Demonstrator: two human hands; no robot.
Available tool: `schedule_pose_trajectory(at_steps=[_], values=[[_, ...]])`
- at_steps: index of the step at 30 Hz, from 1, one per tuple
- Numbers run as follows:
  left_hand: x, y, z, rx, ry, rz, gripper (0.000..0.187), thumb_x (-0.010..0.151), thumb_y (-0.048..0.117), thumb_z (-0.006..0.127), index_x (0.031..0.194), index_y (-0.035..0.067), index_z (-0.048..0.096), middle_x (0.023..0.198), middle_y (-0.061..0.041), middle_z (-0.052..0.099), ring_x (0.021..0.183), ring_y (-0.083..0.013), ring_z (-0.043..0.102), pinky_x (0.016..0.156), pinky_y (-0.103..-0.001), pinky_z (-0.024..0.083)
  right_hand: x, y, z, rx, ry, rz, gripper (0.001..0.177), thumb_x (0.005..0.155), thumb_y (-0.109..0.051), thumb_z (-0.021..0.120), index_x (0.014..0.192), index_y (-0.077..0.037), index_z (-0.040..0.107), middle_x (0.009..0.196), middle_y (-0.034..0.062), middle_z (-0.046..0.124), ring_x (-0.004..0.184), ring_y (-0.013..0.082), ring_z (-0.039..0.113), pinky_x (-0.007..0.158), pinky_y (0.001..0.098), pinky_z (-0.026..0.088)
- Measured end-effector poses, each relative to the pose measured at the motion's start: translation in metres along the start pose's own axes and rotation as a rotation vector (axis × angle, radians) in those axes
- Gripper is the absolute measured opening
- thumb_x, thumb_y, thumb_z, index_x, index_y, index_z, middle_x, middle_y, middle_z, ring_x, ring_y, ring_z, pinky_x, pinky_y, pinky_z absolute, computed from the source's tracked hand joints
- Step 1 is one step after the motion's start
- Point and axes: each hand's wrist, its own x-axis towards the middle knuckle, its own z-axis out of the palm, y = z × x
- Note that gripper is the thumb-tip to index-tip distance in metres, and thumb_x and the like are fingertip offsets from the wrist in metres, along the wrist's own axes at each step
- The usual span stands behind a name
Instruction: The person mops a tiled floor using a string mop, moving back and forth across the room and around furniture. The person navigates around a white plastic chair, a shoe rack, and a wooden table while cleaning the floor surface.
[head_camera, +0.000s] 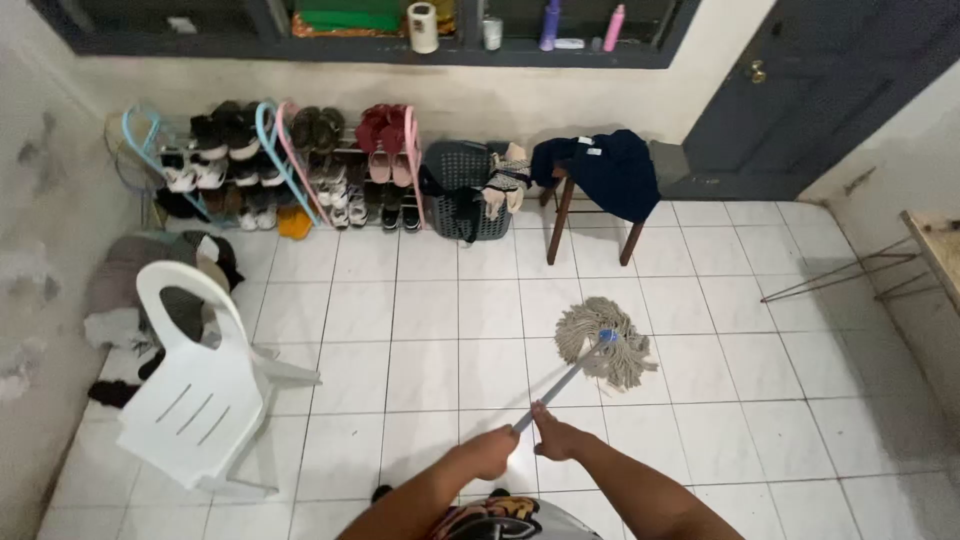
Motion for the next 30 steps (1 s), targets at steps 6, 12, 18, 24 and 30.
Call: schedule_pose_trajectory(at_steps=[6,12,18,24,30], values=[[-0.082,-0.073,-0.024,-0.105,0.036,-0.017,0.032,0.089,-0.011,0.043,0.115,-0.002,0.06,0.103,-0.018,0.065,0.082,-0.0295,0.063,0.074,-0.043,0.055,-0.019,-0.125,-0.045,0.173,-0.131,-0.081,0.1,0.097,-0.034,0.059,0.159,0.003,-0.01,0.17,0.0236,-0.008,0.153,0.0358,0.026,0.124,0.0385,0.032],[-0.218,-0.078,-0.083,-0.06,-0.103,-0.245,0.048,0.09,-0.009,0.042,0.131,0.01,0.058,0.124,-0.007,0.064,0.111,-0.0239,0.062,0.098,-0.04,0.051,-0.042,-0.252,-0.087,0.162,-0.196,-0.279,0.097,0.092,-0.043,0.057,0.159,0.005,0.009,0.169,0.0239,0.013,0.148,0.0378,0.034,0.118,0.04,0.036],[-0.172,-0.137,-0.064,-0.022,-0.017,-0.157,0.022,0.096,-0.006,0.047,0.109,0.006,0.06,0.097,-0.008,0.061,0.074,-0.0184,0.058,0.066,-0.032,0.054,-0.003,-0.259,-0.068,0.169,-0.183,-0.087,0.096,0.099,-0.037,0.057,0.16,0.001,-0.007,0.17,0.0221,-0.011,0.158,0.0359,0.012,0.129,0.0456,0.022],[-0.109,-0.167,-0.022,0.016,-0.012,0.063,0.032,0.087,-0.014,0.047,0.115,-0.004,0.059,0.119,-0.018,0.059,0.098,-0.035,0.061,0.088,-0.045,0.053,0.073,-0.193,0.002,0.063,-0.044,0.058,0.098,0.097,-0.031,0.063,0.156,0.012,-0.002,0.167,0.0326,-0.007,0.147,0.0371,0.038,0.118,0.0423,0.041],[-0.198,-0.206,-0.06,-0.196,-0.068,-0.218,0.042,0.094,-0.006,0.048,0.13,0.011,0.059,0.094,-0.005,0.064,0.072,-0.0154,0.058,0.061,-0.031,0.05,0.042,-0.311,-0.055,0.311,-0.136,0.013,0.095,0.098,-0.035,0.063,0.161,0.001,0.002,0.17,0.0227,0.003,0.156,0.0352,0.02,0.127,0.045,0.029]])
